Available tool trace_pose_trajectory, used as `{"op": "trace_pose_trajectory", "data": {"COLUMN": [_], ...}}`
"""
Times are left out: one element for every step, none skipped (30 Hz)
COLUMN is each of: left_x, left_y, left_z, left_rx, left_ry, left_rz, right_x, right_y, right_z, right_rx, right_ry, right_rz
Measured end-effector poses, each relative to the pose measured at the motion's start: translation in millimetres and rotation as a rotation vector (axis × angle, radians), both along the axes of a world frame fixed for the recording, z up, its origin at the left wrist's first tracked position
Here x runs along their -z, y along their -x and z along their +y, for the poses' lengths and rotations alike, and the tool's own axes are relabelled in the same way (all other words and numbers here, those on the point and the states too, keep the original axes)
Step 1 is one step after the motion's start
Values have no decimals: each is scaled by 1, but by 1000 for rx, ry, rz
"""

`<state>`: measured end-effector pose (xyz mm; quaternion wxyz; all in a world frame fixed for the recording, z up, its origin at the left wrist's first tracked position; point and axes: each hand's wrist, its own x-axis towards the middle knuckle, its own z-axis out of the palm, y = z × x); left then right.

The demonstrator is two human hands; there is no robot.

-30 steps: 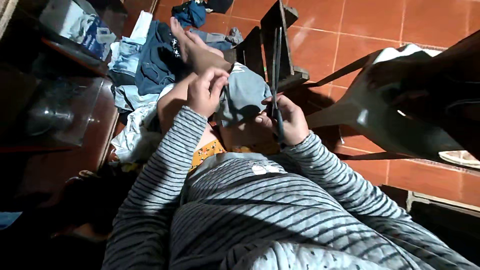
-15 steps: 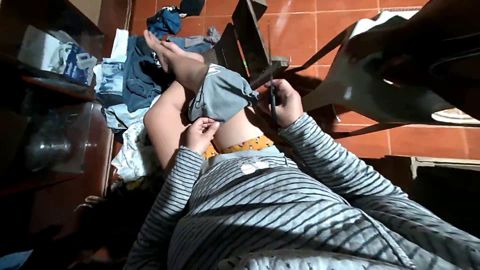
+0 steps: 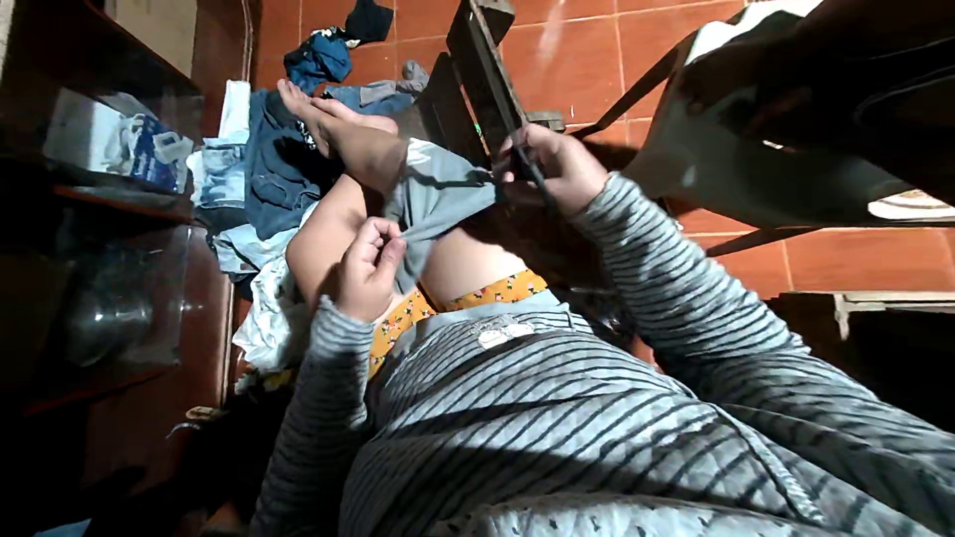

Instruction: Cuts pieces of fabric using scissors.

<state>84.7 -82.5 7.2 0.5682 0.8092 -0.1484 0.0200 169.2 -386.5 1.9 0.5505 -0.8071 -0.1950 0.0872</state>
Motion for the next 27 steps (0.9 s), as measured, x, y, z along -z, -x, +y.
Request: {"op": "trace_pose_trajectory", "data": {"left_x": [-18, -32, -43, -48, -48, -43, -34, -24, -14, -5, 3, 10, 17, 23, 28, 34, 38, 41, 42, 40, 39, 37, 36, 36, 37, 38, 40], "left_y": [1, 2, 1, -1, -5, -9, -11, -12, -13, -12, -10, -7, -2, 4, 10, 12, 13, 12, 11, 10, 8, 6, 4, 3, 2, 3, 5], "left_z": [0, 1, 3, 5, 7, 8, 8, 8, 7, 7, 9, 11, 12, 11, 10, 7, 5, 2, -1, -5, -8, -10, -10, -10, -9, -7, -6], "left_rx": [96, 186, 255, 300, 300, 248, 136, -9, -159, -267, -319, -328, -334, -338, -341, -337, -314, -274, -235, -205, -188, -184, -184, -188, -194, -206, -221], "left_ry": [148, 262, 342, 389, 405, 388, 343, 247, 124, 5, -83, -133, -150, -144, -125, -118, -133, -164, -216, -275, -338, -405, -474, -524, -556, -555, -535], "left_rz": [11, 31, 58, 80, 93, 104, 130, 180, 252, 337, 408, 441, 432, 403, 359, 287, 190, 89, 18, -13, -14, 11, 63, 123, 161, 166, 153], "right_x": [-19, -37, -50, -60, -67, -68, -65, -57, -48, -38, -29, -21, -13, -4, 5, 12, 17, 21, 23, 23, 23, 23, 23, 23, 24, 26, 28], "right_y": [-2, -4, -8, -12, -16, -21, -25, -30, -33, -36, -35, -30, -22, -13, -3, 3, 7, 11, 15, 19, 23, 27, 30, 34, 36, 36, 37], "right_z": [-6, -10, -13, -13, -11, -7, -2, 5, 11, 15, 16, 16, 16, 15, 14, 14, 13, 13, 13, 14, 16, 19, 23, 28, 31, 34, 36], "right_rx": [-112, -220, -316, -373, -383, -338, -241, -105, 22, 109, 150, 151, 140, 131, 131, 132, 130, 119, 103, 83, 67, 53, 46, 45, 45, 45, 55], "right_ry": [-67, -133, -205, -251, -262, -242, -176, -61, 64, 156, 189, 177, 144, 110, 88, 73, 50, 26, 1, -11, -21, -32, -25, 5, 52, 107, 160], "right_rz": [-11, -21, -31, -50, -63, -67, -68, -63, -36, 6, 40, 51, 48, 45, 39, 26, 13, -7, -25, -52, -88, -126, -162, -199, -230, -254, -278]}}
